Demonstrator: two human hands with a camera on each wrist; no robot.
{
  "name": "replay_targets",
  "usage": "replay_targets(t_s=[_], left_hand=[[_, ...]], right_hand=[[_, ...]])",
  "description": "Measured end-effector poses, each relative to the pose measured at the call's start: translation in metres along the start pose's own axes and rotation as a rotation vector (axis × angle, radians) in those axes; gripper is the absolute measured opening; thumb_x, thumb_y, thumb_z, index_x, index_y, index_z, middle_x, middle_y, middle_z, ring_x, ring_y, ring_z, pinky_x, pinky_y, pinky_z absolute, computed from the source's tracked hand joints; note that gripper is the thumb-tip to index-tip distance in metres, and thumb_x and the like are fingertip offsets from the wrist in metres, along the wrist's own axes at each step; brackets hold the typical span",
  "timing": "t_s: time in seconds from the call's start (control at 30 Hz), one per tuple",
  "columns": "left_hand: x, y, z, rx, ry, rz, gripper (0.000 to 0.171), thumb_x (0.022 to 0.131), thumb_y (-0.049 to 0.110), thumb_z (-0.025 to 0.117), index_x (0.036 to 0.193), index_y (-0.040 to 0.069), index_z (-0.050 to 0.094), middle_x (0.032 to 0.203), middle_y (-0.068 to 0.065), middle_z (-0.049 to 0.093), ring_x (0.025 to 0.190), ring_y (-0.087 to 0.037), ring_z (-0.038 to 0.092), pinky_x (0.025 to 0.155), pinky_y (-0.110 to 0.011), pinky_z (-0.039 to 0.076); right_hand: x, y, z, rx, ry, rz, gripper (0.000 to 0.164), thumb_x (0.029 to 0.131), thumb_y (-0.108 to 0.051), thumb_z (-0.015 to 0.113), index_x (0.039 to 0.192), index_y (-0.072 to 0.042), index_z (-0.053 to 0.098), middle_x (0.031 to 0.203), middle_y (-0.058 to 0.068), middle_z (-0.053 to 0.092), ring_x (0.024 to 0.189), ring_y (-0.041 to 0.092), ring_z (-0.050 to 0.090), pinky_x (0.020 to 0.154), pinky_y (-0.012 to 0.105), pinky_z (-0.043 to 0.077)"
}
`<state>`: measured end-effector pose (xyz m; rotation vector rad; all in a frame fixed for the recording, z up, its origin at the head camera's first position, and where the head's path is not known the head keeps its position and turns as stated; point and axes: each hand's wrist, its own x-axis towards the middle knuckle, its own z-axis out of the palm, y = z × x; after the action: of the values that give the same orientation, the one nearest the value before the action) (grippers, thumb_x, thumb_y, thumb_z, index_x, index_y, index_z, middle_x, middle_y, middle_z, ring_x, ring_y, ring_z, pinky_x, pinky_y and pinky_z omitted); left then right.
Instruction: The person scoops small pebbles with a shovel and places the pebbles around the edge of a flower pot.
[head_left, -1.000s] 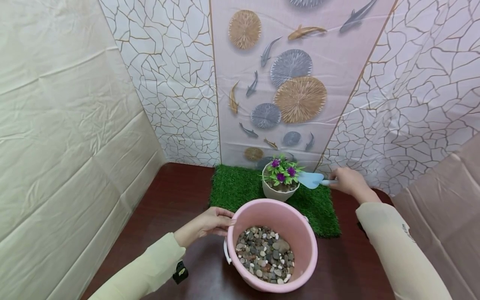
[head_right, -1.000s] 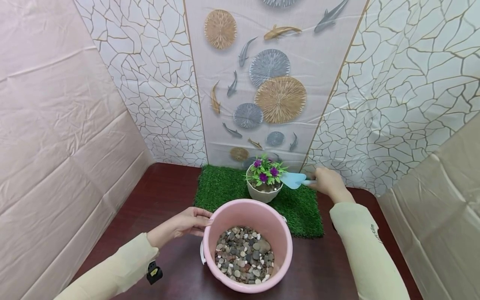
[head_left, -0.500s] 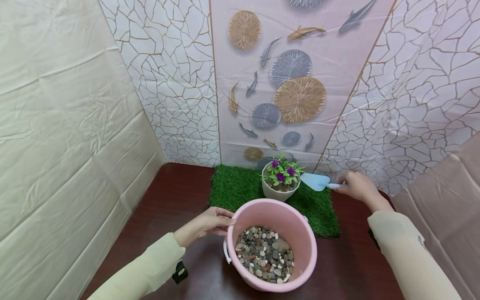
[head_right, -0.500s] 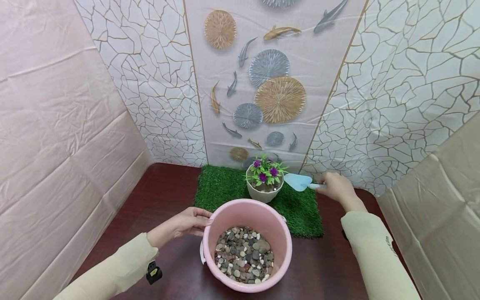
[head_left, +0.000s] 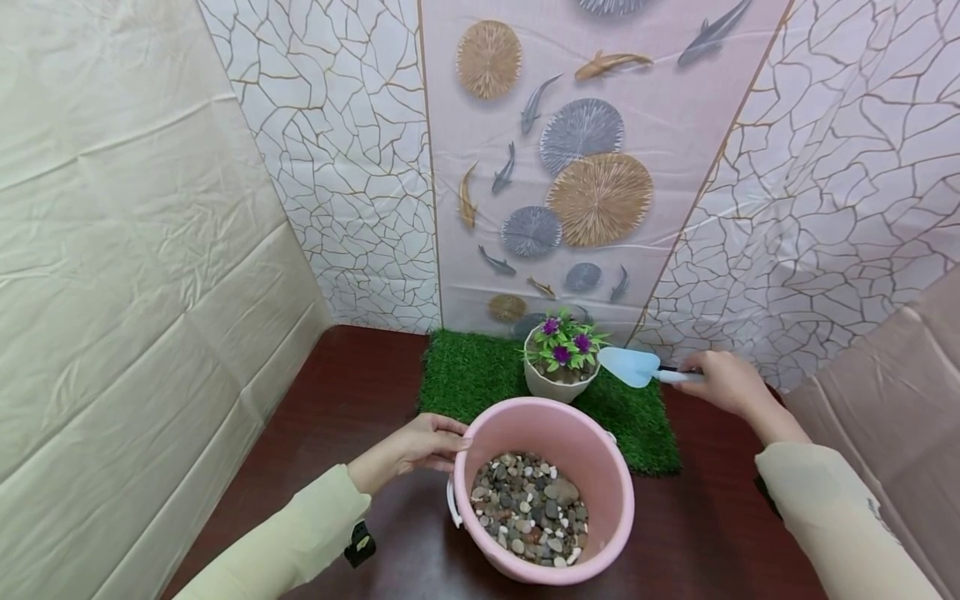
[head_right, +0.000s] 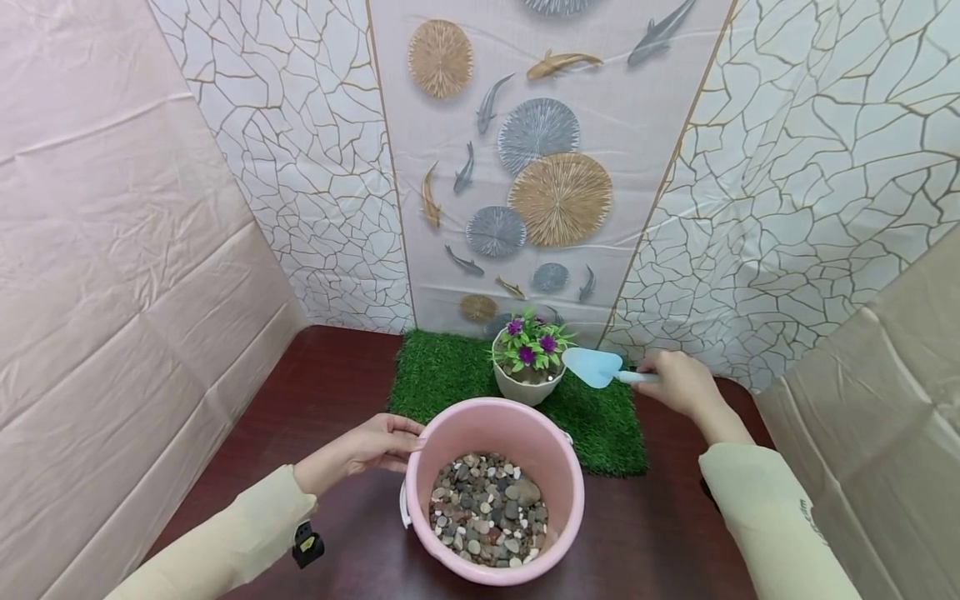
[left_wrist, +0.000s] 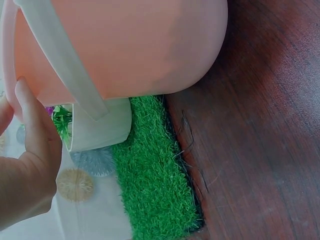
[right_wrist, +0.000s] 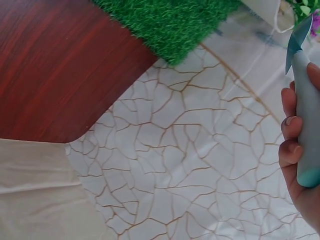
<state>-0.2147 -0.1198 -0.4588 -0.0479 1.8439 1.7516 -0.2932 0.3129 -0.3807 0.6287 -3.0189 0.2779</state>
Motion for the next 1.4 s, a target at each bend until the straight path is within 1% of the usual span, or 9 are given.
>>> replay_targets(t_s=[0.1,0.2,0.37,0.6,0.77,1.07,1.23,1.33,1.4], left_hand=[[0.0,0.0,0.0,0.001,0.007,-0.001,0.043,0.088,0.008,0.062,0.127,-0.009,0.052,0.116,-0.027,0.062,0.071,-0.01,0.066,0.067,-0.027,0.06],[0.0,0.0,-0.001,0.005,0.013,-0.003,0.043,0.088,0.008,0.062,0.127,-0.009,0.052,0.116,-0.026,0.063,0.074,-0.012,0.067,0.067,-0.027,0.06],[0.0,0.0,0.0,0.003,0.015,0.001,0.043,0.088,0.008,0.062,0.126,-0.009,0.053,0.116,-0.026,0.063,0.08,-0.015,0.069,0.068,-0.027,0.06],[0.0,0.0,0.0,0.004,0.013,0.007,0.042,0.088,0.008,0.062,0.125,-0.01,0.053,0.115,-0.027,0.063,0.071,-0.01,0.065,0.064,-0.025,0.059],[-0.001,0.0,0.0,0.004,0.005,0.01,0.043,0.088,0.007,0.062,0.126,-0.01,0.052,0.114,-0.026,0.064,0.07,-0.009,0.065,0.063,-0.023,0.059],[0.0,0.0,0.001,-0.006,0.007,0.008,0.043,0.087,0.007,0.063,0.126,-0.01,0.053,0.109,-0.023,0.067,0.07,-0.009,0.065,0.064,-0.024,0.059],[0.0,0.0,0.001,-0.009,0.007,0.009,0.043,0.087,0.007,0.063,0.125,-0.01,0.053,0.108,-0.022,0.067,0.07,-0.01,0.065,0.064,-0.025,0.06],[0.0,0.0,0.001,-0.005,-0.002,0.017,0.043,0.088,0.007,0.062,0.126,-0.01,0.052,0.108,-0.021,0.068,0.07,-0.01,0.065,0.066,-0.025,0.06],[0.0,0.0,0.0,-0.006,-0.01,0.021,0.044,0.088,0.007,0.062,0.126,-0.011,0.051,0.108,-0.021,0.068,0.069,-0.01,0.065,0.066,-0.026,0.06]], right_hand=[[-0.001,-0.008,-0.002,0.006,0.012,-0.019,0.02,0.081,-0.019,0.071,0.091,-0.001,0.071,0.078,0.01,0.07,0.057,0.015,0.053,0.051,0.032,0.043],[-0.001,-0.019,-0.005,0.018,0.012,-0.038,0.017,0.081,-0.018,0.071,0.09,-0.003,0.072,0.074,0.005,0.069,0.053,0.01,0.045,0.05,0.027,0.036],[-0.001,-0.036,-0.007,0.02,0.003,-0.06,0.016,0.082,-0.018,0.071,0.09,-0.005,0.072,0.073,0.002,0.068,0.052,0.009,0.044,0.049,0.025,0.036],[-0.002,-0.052,-0.008,0.005,0.01,-0.103,0.016,0.081,-0.018,0.072,0.091,-0.005,0.073,0.072,0.0,0.067,0.051,0.007,0.044,0.047,0.024,0.036],[-0.004,-0.061,-0.008,0.003,0.018,-0.136,0.016,0.081,-0.018,0.072,0.091,-0.006,0.073,0.069,-0.002,0.065,0.053,0.005,0.045,0.048,0.024,0.038],[-0.008,-0.085,-0.006,0.017,-0.006,-0.237,0.015,0.081,-0.019,0.073,0.091,-0.008,0.073,0.069,-0.006,0.065,0.049,0.0,0.039,0.046,0.019,0.034],[-0.011,-0.098,-0.003,0.01,-0.025,-0.296,0.015,0.079,-0.02,0.075,0.089,-0.009,0.074,0.074,-0.005,0.068,0.054,-0.002,0.046,0.047,0.018,0.038],[-0.014,-0.104,-0.002,0.004,-0.02,-0.338,0.013,0.078,-0.019,0.075,0.088,-0.011,0.074,0.078,-0.004,0.07,0.059,-0.001,0.054,0.049,0.018,0.042],[-0.015,-0.107,0.0,0.001,-0.015,-0.367,0.011,0.078,-0.018,0.076,0.087,-0.012,0.074,0.078,-0.005,0.07,0.061,0.0,0.055,0.05,0.018,0.043]])
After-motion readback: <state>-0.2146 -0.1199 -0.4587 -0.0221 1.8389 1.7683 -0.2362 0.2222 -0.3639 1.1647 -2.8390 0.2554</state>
